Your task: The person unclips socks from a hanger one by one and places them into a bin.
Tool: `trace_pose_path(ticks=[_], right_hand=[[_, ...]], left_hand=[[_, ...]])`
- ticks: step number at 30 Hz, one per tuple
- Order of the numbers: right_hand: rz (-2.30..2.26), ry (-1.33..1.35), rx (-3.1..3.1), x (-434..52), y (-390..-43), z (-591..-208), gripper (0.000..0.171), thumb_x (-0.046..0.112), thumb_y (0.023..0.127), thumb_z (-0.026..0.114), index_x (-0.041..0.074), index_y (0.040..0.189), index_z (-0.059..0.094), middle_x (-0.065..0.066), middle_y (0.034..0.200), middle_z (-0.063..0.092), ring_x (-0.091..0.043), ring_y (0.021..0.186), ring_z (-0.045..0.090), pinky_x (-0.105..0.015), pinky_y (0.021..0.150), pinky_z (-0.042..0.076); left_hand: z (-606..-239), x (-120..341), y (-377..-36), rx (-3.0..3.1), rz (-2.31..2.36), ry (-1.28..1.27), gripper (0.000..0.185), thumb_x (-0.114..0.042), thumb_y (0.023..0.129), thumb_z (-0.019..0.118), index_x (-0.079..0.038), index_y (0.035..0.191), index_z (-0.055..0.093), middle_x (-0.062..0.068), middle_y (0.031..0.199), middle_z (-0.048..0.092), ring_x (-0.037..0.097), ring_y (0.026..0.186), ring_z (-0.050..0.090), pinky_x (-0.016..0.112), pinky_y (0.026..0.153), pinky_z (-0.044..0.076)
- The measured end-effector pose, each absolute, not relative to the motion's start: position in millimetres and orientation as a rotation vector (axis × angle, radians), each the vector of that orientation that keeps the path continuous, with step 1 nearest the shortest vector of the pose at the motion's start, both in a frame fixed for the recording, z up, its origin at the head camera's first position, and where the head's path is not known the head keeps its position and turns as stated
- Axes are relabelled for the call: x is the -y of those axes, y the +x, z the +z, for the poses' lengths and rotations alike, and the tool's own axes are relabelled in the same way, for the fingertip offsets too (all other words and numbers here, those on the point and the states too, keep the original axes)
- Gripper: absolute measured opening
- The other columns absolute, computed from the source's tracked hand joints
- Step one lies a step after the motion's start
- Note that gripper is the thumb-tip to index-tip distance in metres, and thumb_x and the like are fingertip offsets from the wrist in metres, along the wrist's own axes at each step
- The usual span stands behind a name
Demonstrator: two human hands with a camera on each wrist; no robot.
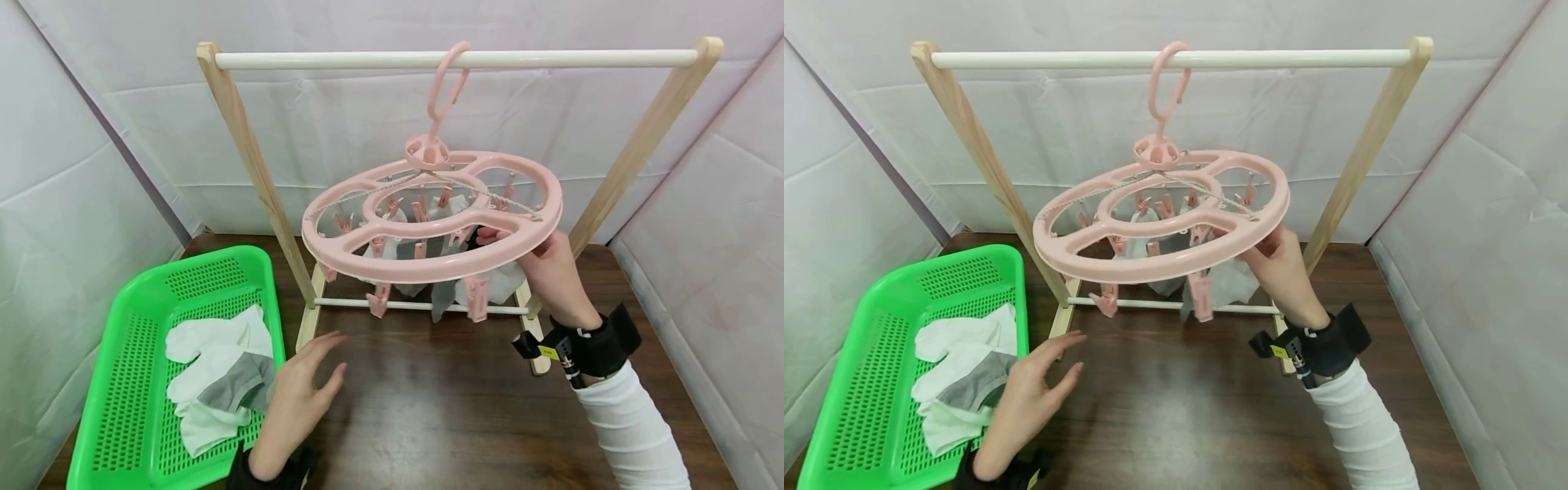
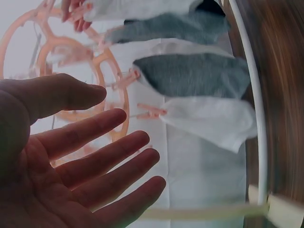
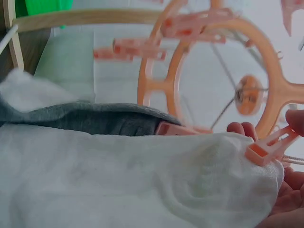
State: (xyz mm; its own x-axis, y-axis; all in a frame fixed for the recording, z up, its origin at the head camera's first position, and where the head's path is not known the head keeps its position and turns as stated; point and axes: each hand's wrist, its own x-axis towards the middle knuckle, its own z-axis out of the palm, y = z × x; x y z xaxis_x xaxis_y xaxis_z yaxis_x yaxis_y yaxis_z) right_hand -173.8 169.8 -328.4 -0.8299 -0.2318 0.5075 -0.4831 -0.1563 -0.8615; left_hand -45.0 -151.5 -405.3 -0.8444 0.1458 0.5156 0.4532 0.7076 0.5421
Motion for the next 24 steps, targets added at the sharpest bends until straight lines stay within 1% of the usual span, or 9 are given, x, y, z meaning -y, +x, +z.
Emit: trace_pose_path(ticks=[4,5,8,11,13,15,18,22,24], right_hand=[[2.048,0.766,1.988,-166.5,-161.7,-329.4,0.025,-0.006,0.094,0.056,0.009,0.111,0.068,-0.007,0.096,0.069,-0.014,0.082,0.064,-0.025,0.073,0.051],[2.029,0.764,2.007,-166.2,-158.8,-329.5,0.026,-0.006,0.094,0.056,0.010,0.110,0.068,-0.005,0.092,0.069,-0.013,0.077,0.064,-0.024,0.069,0.050],[2.027,0.788,2.029,-164.5,-151.3,-327.8,0.024,-0.006,0.093,0.057,0.010,0.108,0.068,-0.006,0.087,0.068,-0.013,0.073,0.063,-0.024,0.067,0.049],[2.017,0.809,2.057,-162.9,-145.0,-324.9,0.024,-0.007,0.093,0.057,0.009,0.108,0.067,-0.007,0.086,0.068,-0.015,0.071,0.061,-0.024,0.064,0.047],[2.029,0.831,2.063,-161.7,-141.5,-323.0,0.025,-0.008,0.093,0.055,0.007,0.109,0.067,-0.009,0.089,0.069,-0.016,0.071,0.060,-0.024,0.064,0.047],[2.043,0.881,2.067,-160.6,-139.1,-321.8,0.024,-0.008,0.094,0.054,0.005,0.111,0.065,-0.011,0.092,0.070,-0.017,0.073,0.059,-0.024,0.064,0.047],[2.070,0.972,2.084,-158.5,-136.6,-320.9,0.022,-0.004,0.096,0.053,0.001,0.116,0.063,-0.013,0.097,0.071,-0.020,0.082,0.062,-0.025,0.067,0.048],[2.084,1.037,2.148,-155.4,-133.5,-321.0,0.023,0.003,0.100,0.051,0.003,0.121,0.060,-0.012,0.103,0.070,-0.020,0.097,0.064,-0.025,0.072,0.048],[2.093,1.049,2.181,-153.7,-132.3,-321.7,0.022,0.005,0.101,0.050,0.003,0.120,0.060,-0.012,0.106,0.070,-0.021,0.101,0.064,-0.026,0.073,0.048]], left_hand=[[-410.2,137.5,-50.4,2.504,-1.035,-0.502,0.039,0.004,0.080,0.074,-0.005,0.118,0.066,0.013,0.117,0.064,0.027,0.106,0.062,0.041,0.085,0.051],[-411.4,134.1,-51.8,2.505,-1.059,-0.517,0.040,0.004,0.081,0.074,-0.005,0.119,0.065,0.013,0.118,0.064,0.026,0.107,0.062,0.041,0.086,0.050],[-413.9,124.2,-56.1,2.515,-1.135,-0.557,0.040,0.002,0.084,0.072,-0.008,0.122,0.064,0.010,0.121,0.063,0.023,0.112,0.060,0.036,0.090,0.048],[-415.8,115.7,-60.4,2.519,-1.206,-0.586,0.041,-0.001,0.086,0.071,-0.010,0.125,0.063,0.007,0.123,0.063,0.020,0.114,0.059,0.033,0.093,0.047],[-416.9,110.4,-63.3,2.513,-1.252,-0.599,0.041,-0.001,0.087,0.071,-0.011,0.126,0.063,0.007,0.122,0.063,0.020,0.114,0.059,0.033,0.093,0.046],[-418.0,105.5,-66.1,2.496,-1.291,-0.614,0.041,-0.001,0.087,0.070,-0.009,0.126,0.063,0.007,0.122,0.064,0.021,0.114,0.059,0.035,0.093,0.046],[-418.6,98.4,-70.8,2.454,-1.331,-0.641,0.040,0.000,0.086,0.070,-0.006,0.125,0.063,0.008,0.121,0.064,0.022,0.114,0.059,0.037,0.093,0.047],[-415.1,88.6,-76.9,2.378,-1.395,-0.684,0.040,0.001,0.086,0.069,-0.003,0.125,0.062,0.010,0.122,0.063,0.021,0.113,0.059,0.036,0.093,0.047],[-411.8,83.3,-79.8,2.341,-1.439,-0.713,0.040,0.002,0.087,0.068,-0.003,0.126,0.061,0.010,0.124,0.062,0.021,0.115,0.058,0.036,0.094,0.046]])
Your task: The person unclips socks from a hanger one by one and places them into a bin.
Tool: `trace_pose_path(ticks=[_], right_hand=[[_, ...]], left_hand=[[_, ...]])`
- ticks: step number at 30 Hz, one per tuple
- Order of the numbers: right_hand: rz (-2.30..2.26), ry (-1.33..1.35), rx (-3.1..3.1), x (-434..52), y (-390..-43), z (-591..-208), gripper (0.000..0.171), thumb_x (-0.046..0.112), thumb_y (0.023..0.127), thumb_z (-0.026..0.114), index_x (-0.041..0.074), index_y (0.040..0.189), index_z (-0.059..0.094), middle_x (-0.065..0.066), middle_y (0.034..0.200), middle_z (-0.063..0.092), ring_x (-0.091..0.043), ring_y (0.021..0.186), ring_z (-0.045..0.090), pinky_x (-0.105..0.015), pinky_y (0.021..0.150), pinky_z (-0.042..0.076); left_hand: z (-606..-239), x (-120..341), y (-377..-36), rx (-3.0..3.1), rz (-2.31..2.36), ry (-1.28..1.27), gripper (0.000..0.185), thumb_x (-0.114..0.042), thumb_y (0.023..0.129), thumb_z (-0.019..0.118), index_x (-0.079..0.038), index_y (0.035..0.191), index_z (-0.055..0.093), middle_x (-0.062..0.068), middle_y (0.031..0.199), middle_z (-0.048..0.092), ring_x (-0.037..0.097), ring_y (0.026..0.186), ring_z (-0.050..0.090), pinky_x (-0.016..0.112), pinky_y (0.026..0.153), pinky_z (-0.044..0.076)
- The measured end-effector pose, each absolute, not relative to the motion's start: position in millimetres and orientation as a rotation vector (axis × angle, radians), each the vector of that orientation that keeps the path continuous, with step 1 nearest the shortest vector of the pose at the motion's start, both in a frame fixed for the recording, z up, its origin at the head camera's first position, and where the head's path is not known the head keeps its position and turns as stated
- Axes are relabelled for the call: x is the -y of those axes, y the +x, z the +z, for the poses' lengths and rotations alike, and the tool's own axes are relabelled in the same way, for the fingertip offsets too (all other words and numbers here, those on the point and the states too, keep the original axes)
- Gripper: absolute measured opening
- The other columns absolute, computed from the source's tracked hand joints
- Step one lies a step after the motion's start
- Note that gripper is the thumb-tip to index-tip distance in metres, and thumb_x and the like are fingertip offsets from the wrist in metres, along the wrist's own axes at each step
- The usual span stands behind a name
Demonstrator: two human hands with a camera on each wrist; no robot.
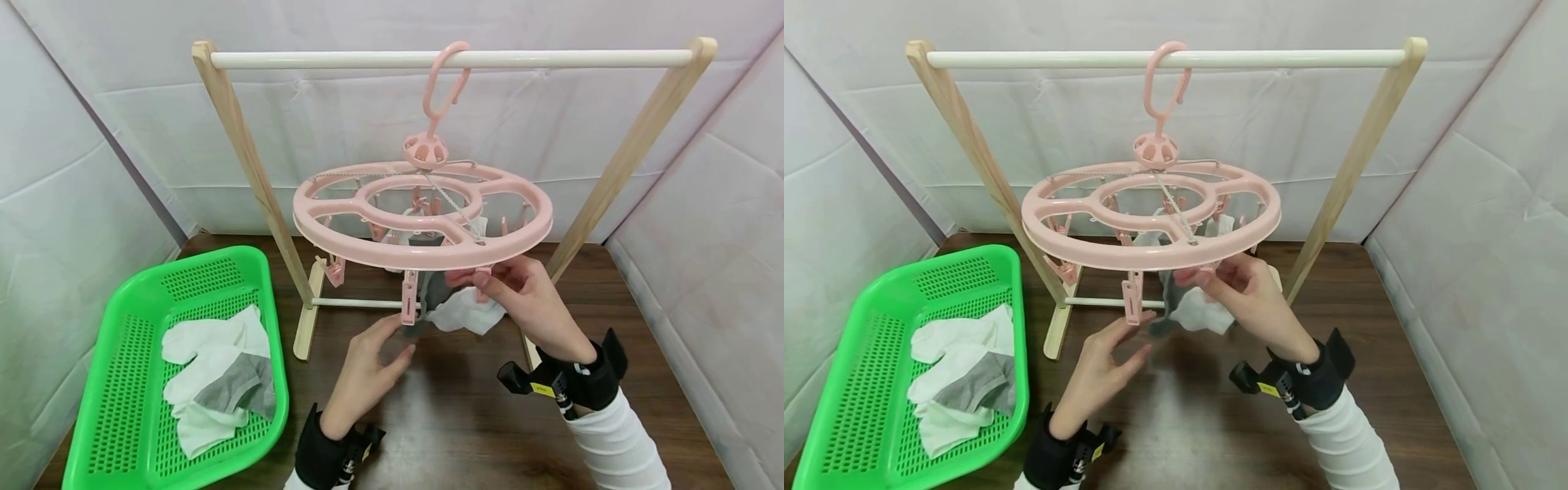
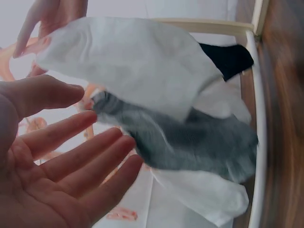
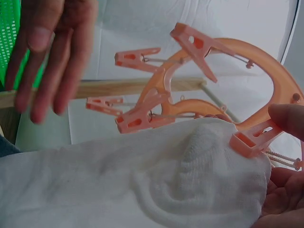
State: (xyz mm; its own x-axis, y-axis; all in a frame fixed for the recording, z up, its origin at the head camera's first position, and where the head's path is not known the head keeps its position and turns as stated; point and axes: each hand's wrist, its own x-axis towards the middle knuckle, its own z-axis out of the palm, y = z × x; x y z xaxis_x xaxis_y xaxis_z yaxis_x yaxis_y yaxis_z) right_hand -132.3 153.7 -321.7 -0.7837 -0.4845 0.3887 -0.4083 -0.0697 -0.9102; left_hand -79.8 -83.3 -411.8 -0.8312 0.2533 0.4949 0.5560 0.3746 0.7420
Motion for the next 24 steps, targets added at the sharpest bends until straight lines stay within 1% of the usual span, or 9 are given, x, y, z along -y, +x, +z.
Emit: trace_pose_path(ticks=[3,5,9,11,13,17,19,21,24], right_hand=[[-1.996,-1.004,-2.051,-149.7,-132.9,-323.5,0.023,0.007,0.101,0.050,0.003,0.122,0.059,-0.012,0.109,0.069,-0.022,0.105,0.063,-0.026,0.075,0.048],[-1.996,-1.007,-2.016,-146.7,-134.6,-325.4,0.024,0.007,0.101,0.051,0.002,0.123,0.058,-0.013,0.110,0.068,-0.024,0.106,0.063,-0.026,0.074,0.048],[-2.010,-1.027,-1.952,-141.2,-138.3,-329.2,0.024,0.009,0.100,0.053,0.002,0.122,0.060,-0.015,0.108,0.068,-0.025,0.103,0.063,-0.025,0.074,0.048],[-2.015,-1.044,-1.929,-139.2,-140.1,-330.7,0.021,0.008,0.099,0.055,0.001,0.118,0.062,-0.016,0.107,0.068,-0.025,0.102,0.063,-0.026,0.075,0.048],[-2.016,-1.081,-1.901,-137.7,-142.5,-332.5,0.021,0.006,0.098,0.057,-0.001,0.117,0.063,-0.017,0.107,0.068,-0.026,0.103,0.063,-0.029,0.081,0.049],[-2.001,-1.159,-1.857,-136.9,-147.8,-336.3,0.024,0.003,0.097,0.058,-0.002,0.120,0.062,-0.020,0.110,0.067,-0.029,0.109,0.062,-0.036,0.092,0.048],[-1.988,-1.162,-1.872,-137.4,-150.1,-338.3,0.026,0.002,0.097,0.057,0.000,0.122,0.062,-0.018,0.112,0.067,-0.028,0.111,0.061,-0.035,0.093,0.047],[-2.003,-1.129,-1.895,-138.3,-151.0,-340.4,0.027,0.002,0.097,0.057,0.004,0.123,0.062,-0.014,0.113,0.068,-0.023,0.111,0.061,-0.032,0.090,0.048],[-2.064,-1.070,-1.911,-139.8,-151.7,-344.3,0.023,0.004,0.097,0.057,0.010,0.118,0.065,-0.006,0.106,0.070,-0.015,0.100,0.063,-0.027,0.084,0.050]], left_hand=[[-407.2,75.5,-85.9,2.303,-1.481,-0.752,0.040,0.002,0.088,0.066,-0.004,0.127,0.061,0.010,0.127,0.061,0.020,0.117,0.057,0.037,0.095,0.045],[-405.6,70.6,-89.9,2.287,-1.492,-0.767,0.041,0.001,0.088,0.066,-0.004,0.128,0.060,0.010,0.128,0.060,0.022,0.117,0.057,0.040,0.095,0.045],[-404.5,61.7,-97.9,2.252,-1.495,-0.780,0.041,0.000,0.087,0.067,-0.002,0.127,0.058,0.012,0.121,0.064,0.026,0.110,0.061,0.042,0.091,0.048],[-403.8,58.3,-100.7,2.231,-1.508,-0.787,0.039,0.000,0.087,0.068,-0.001,0.126,0.058,0.013,0.115,0.066,0.024,0.104,0.064,0.041,0.086,0.051],[-402.9,56.3,-102.2,2.224,-1.516,-0.793,0.035,0.001,0.088,0.066,-0.001,0.123,0.059,0.011,0.107,0.068,0.020,0.096,0.065,0.037,0.078,0.053],[-403.2,56.4,-102.9,2.226,-1.497,-0.797,0.027,0.005,0.091,0.060,-0.001,0.116,0.063,0.009,0.098,0.069,0.016,0.083,0.064,0.034,0.068,0.052],[-404.4,57.9,-103.2,2.235,-1.465,-0.785,0.025,0.006,0.091,0.058,-0.002,0.113,0.066,0.008,0.101,0.069,0.015,0.084,0.064,0.032,0.070,0.052],[-405.6,60.0,-102.9,2.240,-1.441,-0.769,0.024,0.007,0.091,0.057,-0.001,0.111,0.068,0.009,0.103,0.070,0.015,0.086,0.065,0.032,0.072,0.053],[-406.5,63.8,-101.8,2.251,-1.417,-0.741,0.024,0.008,0.090,0.057,-0.002,0.109,0.069,0.009,0.104,0.070,0.014,0.085,0.065,0.030,0.071,0.052]])
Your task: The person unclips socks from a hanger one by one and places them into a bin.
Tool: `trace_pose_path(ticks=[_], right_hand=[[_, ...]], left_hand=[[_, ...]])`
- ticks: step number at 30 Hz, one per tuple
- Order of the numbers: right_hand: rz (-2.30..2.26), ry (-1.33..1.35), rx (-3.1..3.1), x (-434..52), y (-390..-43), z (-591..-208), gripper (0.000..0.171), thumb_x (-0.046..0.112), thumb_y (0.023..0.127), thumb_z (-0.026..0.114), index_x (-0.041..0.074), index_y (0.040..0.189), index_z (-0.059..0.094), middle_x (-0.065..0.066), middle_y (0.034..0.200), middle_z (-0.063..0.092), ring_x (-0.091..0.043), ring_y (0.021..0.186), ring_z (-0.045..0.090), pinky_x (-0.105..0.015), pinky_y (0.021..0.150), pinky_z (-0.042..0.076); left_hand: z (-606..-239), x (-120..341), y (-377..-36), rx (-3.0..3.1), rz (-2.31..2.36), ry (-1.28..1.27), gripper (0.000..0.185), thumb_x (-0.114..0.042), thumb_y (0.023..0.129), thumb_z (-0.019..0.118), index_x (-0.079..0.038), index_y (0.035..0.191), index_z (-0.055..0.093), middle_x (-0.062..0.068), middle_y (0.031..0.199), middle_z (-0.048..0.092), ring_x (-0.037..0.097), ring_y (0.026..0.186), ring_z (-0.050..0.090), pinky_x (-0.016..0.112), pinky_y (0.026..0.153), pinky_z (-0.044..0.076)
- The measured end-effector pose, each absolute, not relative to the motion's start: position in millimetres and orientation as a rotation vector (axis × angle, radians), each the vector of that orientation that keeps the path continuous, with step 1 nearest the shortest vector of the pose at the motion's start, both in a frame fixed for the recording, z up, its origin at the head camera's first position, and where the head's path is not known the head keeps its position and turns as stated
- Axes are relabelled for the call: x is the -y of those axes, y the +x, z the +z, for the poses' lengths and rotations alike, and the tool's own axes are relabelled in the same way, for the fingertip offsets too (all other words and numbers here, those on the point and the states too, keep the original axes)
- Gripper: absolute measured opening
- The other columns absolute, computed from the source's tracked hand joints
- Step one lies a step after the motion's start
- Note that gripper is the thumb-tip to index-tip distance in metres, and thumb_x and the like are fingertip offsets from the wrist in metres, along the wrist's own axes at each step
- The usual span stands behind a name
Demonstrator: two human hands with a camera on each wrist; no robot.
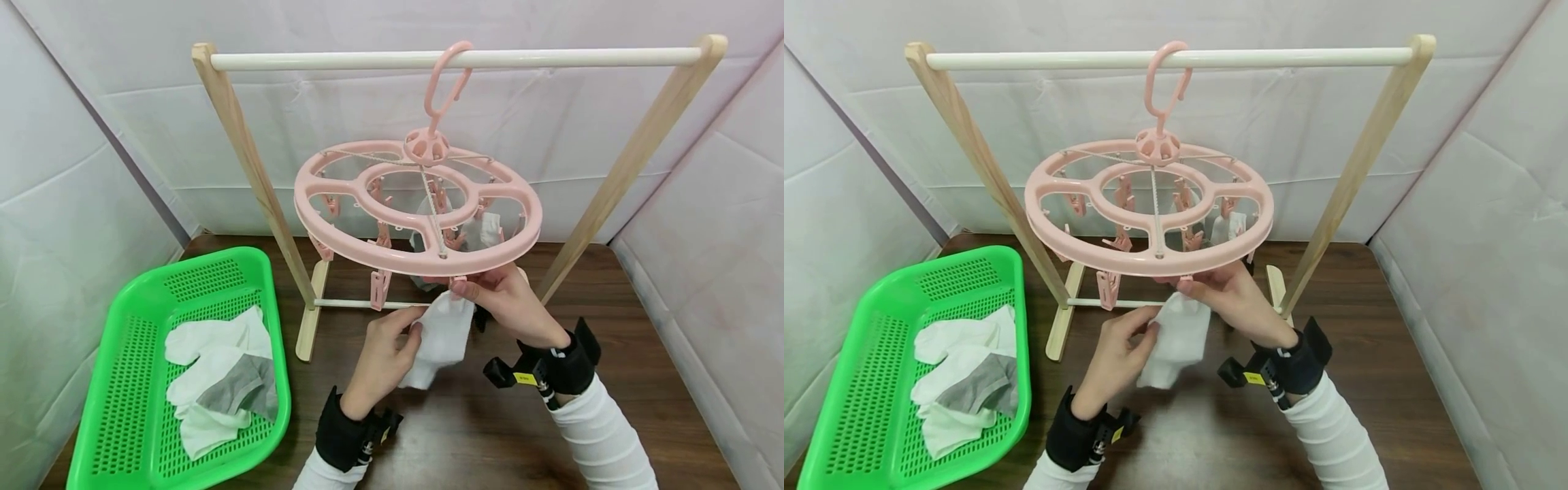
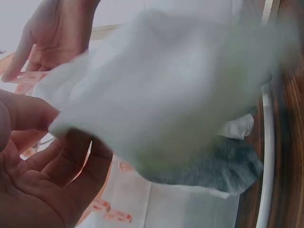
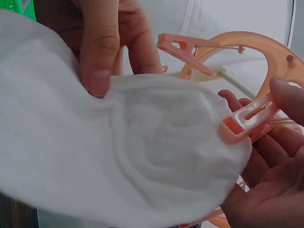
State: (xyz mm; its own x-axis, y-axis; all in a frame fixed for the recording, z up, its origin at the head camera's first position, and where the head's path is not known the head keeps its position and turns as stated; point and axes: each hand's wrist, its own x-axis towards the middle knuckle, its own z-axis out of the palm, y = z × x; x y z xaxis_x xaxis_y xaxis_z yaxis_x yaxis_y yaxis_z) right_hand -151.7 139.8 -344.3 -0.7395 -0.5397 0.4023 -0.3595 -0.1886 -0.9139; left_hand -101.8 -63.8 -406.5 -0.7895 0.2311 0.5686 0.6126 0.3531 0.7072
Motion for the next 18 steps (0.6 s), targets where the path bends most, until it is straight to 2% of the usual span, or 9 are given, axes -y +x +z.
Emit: trace_pose_path(ticks=[4,7,11,13,18], right_hand=[[-2.161,-1.071,-1.853,-140.8,-153.3,-348.3,0.018,0.006,0.098,0.056,0.013,0.109,0.068,-0.001,0.092,0.069,-0.010,0.085,0.062,-0.026,0.079,0.051],[-2.204,-1.101,-1.815,-140.8,-155.0,-349.4,0.015,0.005,0.097,0.056,0.010,0.105,0.068,-0.003,0.087,0.067,-0.013,0.081,0.063,-0.027,0.078,0.051],[-2.224,-1.106,-1.832,-142.3,-156.3,-350.4,0.012,0.003,0.098,0.056,0.006,0.103,0.066,-0.006,0.085,0.066,-0.015,0.079,0.063,-0.027,0.077,0.051],[-2.207,-1.095,-1.874,-144.0,-155.7,-350.9,0.012,0.003,0.098,0.055,0.007,0.104,0.065,-0.006,0.084,0.066,-0.015,0.080,0.062,-0.026,0.076,0.051],[-2.177,-1.041,-1.947,-149.8,-152.7,-350.3,0.013,0.001,0.098,0.055,0.008,0.104,0.065,-0.003,0.082,0.064,-0.013,0.078,0.059,-0.025,0.075,0.050]], left_hand=[[-408.0,70.6,-98.6,2.265,-1.391,-0.715,0.026,0.010,0.090,0.056,-0.002,0.106,0.071,0.009,0.099,0.070,0.012,0.072,0.058,0.026,0.060,0.046],[-409.2,76.4,-96.3,2.285,-1.357,-0.684,0.029,0.011,0.090,0.055,-0.005,0.107,0.073,0.005,0.091,0.069,0.007,0.060,0.045,0.021,0.054,0.036],[-409.4,84.1,-94.0,2.274,-1.355,-0.639,0.035,0.014,0.089,0.053,-0.009,0.105,0.074,0.002,0.090,0.067,0.004,0.052,0.030,0.019,0.049,0.028],[-408.7,87.7,-92.4,2.258,-1.358,-0.619,0.036,0.015,0.087,0.053,-0.009,0.103,0.075,0.003,0.094,0.068,0.004,0.053,0.031,0.019,0.049,0.027],[-405.6,96.5,-87.5,2.255,-1.312,-0.576,0.036,0.017,0.085,0.055,-0.008,0.100,0.076,0.004,0.096,0.070,0.008,0.061,0.043,0.021,0.052,0.031]])
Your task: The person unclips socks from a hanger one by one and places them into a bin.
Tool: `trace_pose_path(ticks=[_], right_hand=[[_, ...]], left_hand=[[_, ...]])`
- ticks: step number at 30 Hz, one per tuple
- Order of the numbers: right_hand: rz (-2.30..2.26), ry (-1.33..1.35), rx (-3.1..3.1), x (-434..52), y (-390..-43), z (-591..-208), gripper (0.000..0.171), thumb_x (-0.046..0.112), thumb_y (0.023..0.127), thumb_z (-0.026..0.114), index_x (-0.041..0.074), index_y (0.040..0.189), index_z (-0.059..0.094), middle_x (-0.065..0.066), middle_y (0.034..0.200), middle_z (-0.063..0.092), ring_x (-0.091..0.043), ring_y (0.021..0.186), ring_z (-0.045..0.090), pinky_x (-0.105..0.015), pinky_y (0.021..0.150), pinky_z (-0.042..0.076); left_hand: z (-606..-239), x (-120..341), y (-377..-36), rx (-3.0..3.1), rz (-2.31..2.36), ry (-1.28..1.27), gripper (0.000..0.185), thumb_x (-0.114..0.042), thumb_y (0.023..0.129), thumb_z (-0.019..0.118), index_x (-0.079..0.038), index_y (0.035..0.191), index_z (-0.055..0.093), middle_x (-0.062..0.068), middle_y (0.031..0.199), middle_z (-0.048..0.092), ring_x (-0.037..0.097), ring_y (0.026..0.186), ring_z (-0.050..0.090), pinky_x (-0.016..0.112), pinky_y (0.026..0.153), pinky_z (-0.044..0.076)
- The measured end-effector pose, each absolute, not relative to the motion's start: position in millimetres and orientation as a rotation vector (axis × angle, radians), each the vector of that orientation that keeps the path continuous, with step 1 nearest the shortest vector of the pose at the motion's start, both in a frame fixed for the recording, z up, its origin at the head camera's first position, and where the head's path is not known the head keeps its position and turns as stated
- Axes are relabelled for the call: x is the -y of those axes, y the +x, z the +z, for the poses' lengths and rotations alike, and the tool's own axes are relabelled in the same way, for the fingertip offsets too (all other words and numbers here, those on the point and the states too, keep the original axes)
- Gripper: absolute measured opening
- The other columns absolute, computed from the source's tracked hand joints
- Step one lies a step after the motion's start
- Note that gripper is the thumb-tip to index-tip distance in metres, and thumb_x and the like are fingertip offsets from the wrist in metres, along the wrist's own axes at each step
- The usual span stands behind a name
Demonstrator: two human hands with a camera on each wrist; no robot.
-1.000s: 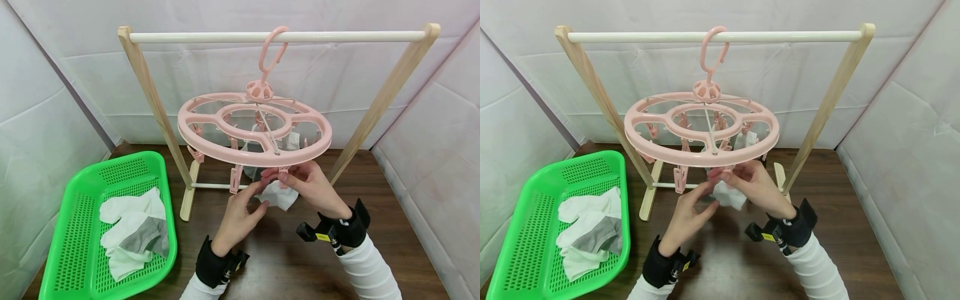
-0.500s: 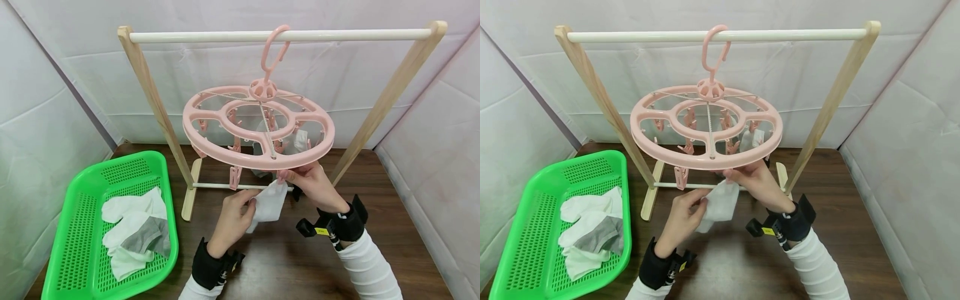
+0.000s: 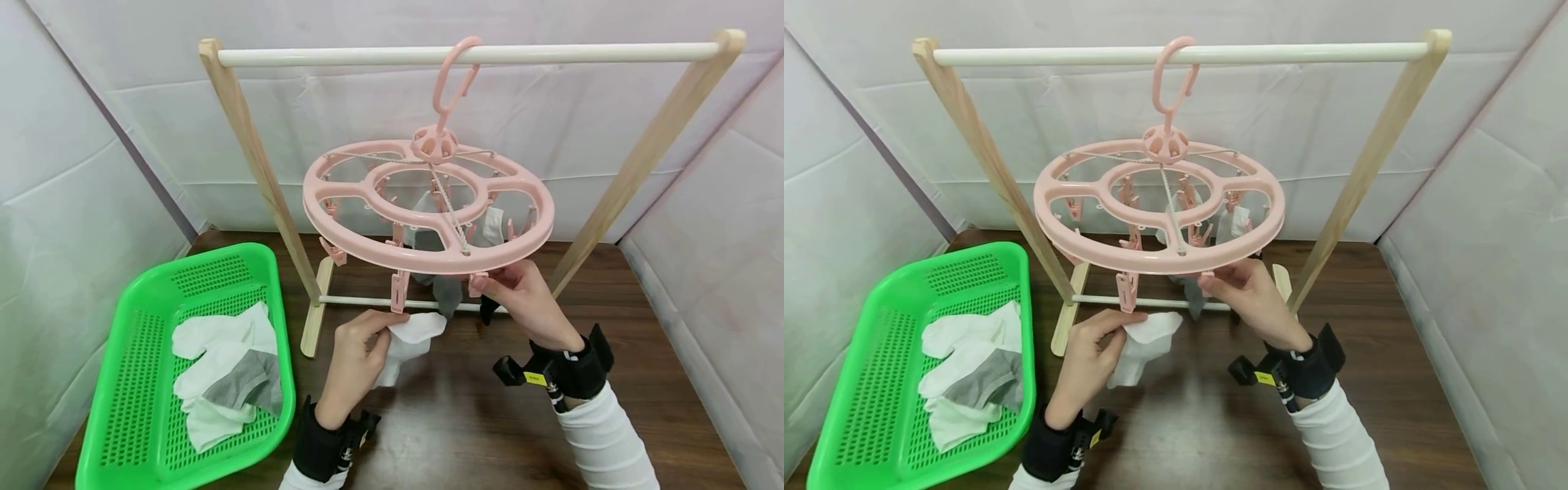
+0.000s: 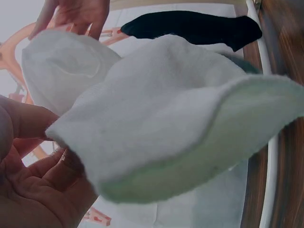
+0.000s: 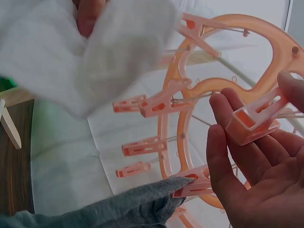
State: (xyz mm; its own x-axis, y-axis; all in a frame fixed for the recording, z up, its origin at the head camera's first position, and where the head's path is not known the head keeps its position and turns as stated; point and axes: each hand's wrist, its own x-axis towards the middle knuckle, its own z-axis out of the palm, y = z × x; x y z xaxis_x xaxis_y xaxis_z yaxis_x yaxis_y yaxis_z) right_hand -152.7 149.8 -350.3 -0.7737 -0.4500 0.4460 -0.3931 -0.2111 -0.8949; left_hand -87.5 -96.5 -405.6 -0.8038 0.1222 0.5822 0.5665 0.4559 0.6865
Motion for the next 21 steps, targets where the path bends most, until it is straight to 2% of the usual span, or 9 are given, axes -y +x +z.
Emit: trace_pose_path(ticks=[4,6,7,8,11,13,15,18,21], right_hand=[[-2.212,-1.003,-1.927,-153.2,-152.3,-350.4,0.018,-0.004,0.095,0.057,0.009,0.102,0.068,-0.001,0.084,0.066,-0.010,0.080,0.062,-0.024,0.074,0.051],[-2.213,-1.001,-1.889,-154.2,-153.4,-351.0,0.019,-0.006,0.094,0.056,0.010,0.094,0.066,-0.004,0.094,0.069,-0.013,0.090,0.065,-0.025,0.077,0.052],[-2.194,-1.009,-1.886,-155.5,-154.2,-351.9,0.020,-0.007,0.094,0.056,0.009,0.097,0.067,-0.006,0.099,0.070,-0.015,0.096,0.065,-0.026,0.080,0.051],[-2.179,-1.013,-1.867,-156.3,-155.2,-352.9,0.021,-0.008,0.094,0.056,0.010,0.089,0.064,-0.009,0.105,0.070,-0.019,0.103,0.064,-0.028,0.084,0.051],[-2.062,-1.031,-1.876,-159.0,-157.6,-357.4,0.019,-0.009,0.094,0.054,0.004,0.102,0.065,-0.015,0.119,0.065,-0.026,0.116,0.059,-0.031,0.091,0.048],[-1.988,-1.028,-1.896,-161.1,-158.4,-362.2,0.031,-0.009,0.095,0.054,0.001,0.123,0.061,-0.016,0.124,0.062,-0.027,0.119,0.056,-0.032,0.093,0.047],[-1.930,-1.031,-1.931,-163.5,-158.3,-367.6,0.040,-0.008,0.095,0.054,-0.003,0.135,0.052,-0.016,0.127,0.060,-0.026,0.120,0.055,-0.031,0.094,0.047],[-1.912,-1.016,-1.973,-167.8,-157.4,-376.5,0.039,-0.006,0.096,0.054,-0.004,0.135,0.050,-0.014,0.128,0.059,-0.024,0.118,0.056,-0.031,0.092,0.048],[-1.941,-0.988,-2.040,-171.9,-156.3,-383.3,0.032,-0.005,0.096,0.054,-0.005,0.128,0.056,-0.011,0.120,0.063,-0.022,0.110,0.061,-0.029,0.088,0.050]], left_hand=[[-403.4,107.3,-82.9,2.269,-1.253,-0.544,0.036,0.017,0.084,0.056,-0.009,0.099,0.077,0.003,0.094,0.070,0.010,0.068,0.050,0.021,0.053,0.034],[-402.6,114.4,-80.1,2.265,-1.230,-0.531,0.036,0.017,0.083,0.056,-0.008,0.098,0.077,0.003,0.092,0.070,0.010,0.068,0.050,0.021,0.053,0.034],[-402.0,117.9,-78.7,2.261,-1.218,-0.523,0.036,0.018,0.082,0.056,-0.008,0.097,0.077,0.004,0.092,0.069,0.010,0.067,0.050,0.020,0.053,0.034],[-401.5,121.8,-77.1,2.254,-1.200,-0.515,0.036,0.019,0.082,0.056,-0.007,0.096,0.077,0.004,0.091,0.069,0.010,0.066,0.049,0.020,0.053,0.033],[-399.0,134.7,-73.6,2.225,-1.141,-0.471,0.037,0.021,0.078,0.056,-0.006,0.094,0.077,0.006,0.089,0.070,0.010,0.065,0.052,0.018,0.053,0.034],[-396.0,144.2,-70.7,2.210,-1.092,-0.420,0.037,0.022,0.077,0.056,-0.005,0.093,0.077,0.007,0.088,0.070,0.011,0.065,0.054,0.018,0.052,0.034],[-392.0,154.3,-67.4,2.199,-1.054,-0.366,0.037,0.022,0.077,0.056,-0.004,0.093,0.077,0.008,0.088,0.071,0.012,0.064,0.055,0.017,0.051,0.033],[-385.3,169.9,-61.0,2.203,-1.014,-0.284,0.036,0.021,0.079,0.056,-0.004,0.095,0.077,0.008,0.089,0.071,0.013,0.065,0.057,0.017,0.051,0.033],[-379.1,185.7,-55.5,2.195,-0.969,-0.231,0.035,0.021,0.081,0.057,-0.003,0.096,0.077,0.010,0.090,0.071,0.017,0.068,0.061,0.017,0.049,0.033]])
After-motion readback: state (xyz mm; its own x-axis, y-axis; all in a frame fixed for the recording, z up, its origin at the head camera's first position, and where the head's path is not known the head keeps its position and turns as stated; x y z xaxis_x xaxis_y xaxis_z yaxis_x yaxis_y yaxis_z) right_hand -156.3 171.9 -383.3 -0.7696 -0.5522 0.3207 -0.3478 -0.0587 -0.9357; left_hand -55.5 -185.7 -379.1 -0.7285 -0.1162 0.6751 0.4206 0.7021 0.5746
